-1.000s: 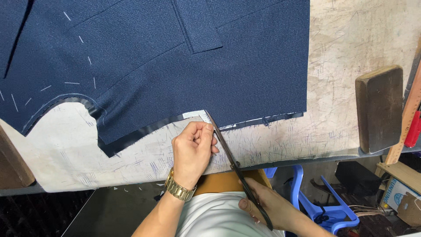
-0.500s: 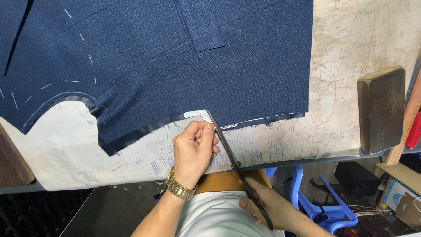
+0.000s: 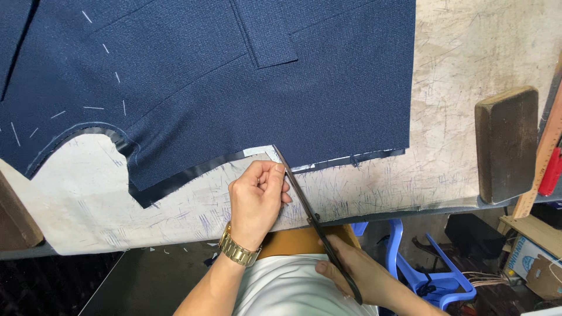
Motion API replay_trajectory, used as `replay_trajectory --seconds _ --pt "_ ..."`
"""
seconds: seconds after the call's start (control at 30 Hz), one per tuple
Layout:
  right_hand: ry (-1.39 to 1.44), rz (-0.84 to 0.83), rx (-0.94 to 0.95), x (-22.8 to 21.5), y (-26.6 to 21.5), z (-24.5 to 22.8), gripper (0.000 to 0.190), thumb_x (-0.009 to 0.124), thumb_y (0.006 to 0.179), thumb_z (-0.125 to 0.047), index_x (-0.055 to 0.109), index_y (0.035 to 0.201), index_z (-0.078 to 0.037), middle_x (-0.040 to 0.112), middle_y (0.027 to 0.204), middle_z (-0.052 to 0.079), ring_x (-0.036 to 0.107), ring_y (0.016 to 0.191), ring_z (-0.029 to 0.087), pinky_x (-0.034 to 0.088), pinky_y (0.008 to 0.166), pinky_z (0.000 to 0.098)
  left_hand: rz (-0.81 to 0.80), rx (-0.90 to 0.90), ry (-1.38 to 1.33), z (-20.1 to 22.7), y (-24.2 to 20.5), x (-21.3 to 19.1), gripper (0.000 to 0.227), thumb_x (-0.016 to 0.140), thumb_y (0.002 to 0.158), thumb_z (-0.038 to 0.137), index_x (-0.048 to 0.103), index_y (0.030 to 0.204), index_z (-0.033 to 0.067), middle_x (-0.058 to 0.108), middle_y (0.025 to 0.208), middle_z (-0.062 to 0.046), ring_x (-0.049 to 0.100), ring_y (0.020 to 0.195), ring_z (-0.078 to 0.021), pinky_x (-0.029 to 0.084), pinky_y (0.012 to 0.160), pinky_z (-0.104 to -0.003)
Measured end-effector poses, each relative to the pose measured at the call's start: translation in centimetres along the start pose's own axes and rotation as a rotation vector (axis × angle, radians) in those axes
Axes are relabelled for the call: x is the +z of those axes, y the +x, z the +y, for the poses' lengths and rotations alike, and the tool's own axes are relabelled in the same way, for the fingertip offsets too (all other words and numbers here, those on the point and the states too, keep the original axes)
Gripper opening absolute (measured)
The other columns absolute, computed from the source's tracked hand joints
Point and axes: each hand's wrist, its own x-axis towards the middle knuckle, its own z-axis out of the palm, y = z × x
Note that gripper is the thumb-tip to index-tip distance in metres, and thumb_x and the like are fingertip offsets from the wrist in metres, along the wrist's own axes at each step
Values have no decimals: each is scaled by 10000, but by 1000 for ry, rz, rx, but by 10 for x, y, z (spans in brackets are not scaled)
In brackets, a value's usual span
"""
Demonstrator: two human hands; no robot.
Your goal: The person cuts a dark blue garment piece with large shears and marks lines on it using a ruler and a piece of tailor's chalk.
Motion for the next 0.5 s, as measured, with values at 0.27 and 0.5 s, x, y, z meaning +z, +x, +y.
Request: replay_trajectory --seconds 0.27,0.5 --pt "-82 -34 34 -13 -6 -6 580 545 942 -602 545 1333 -173 590 555 -15 625 485 118 524 607 287 -6 55 36 0 0 -1 191 619 987 229 709 891 90 715 602 -15 715 476 -107 511 464 -215" --pt "-42 -131 149 -32 -51 -16 247 558 1005 -424 628 1144 -232 630 677 -23 598 597 100 499 595 267 -78 336 439 -15 -9 -18 310 586 980 195 621 679 132 459 438 41 433 392 -121 353 418 -345"
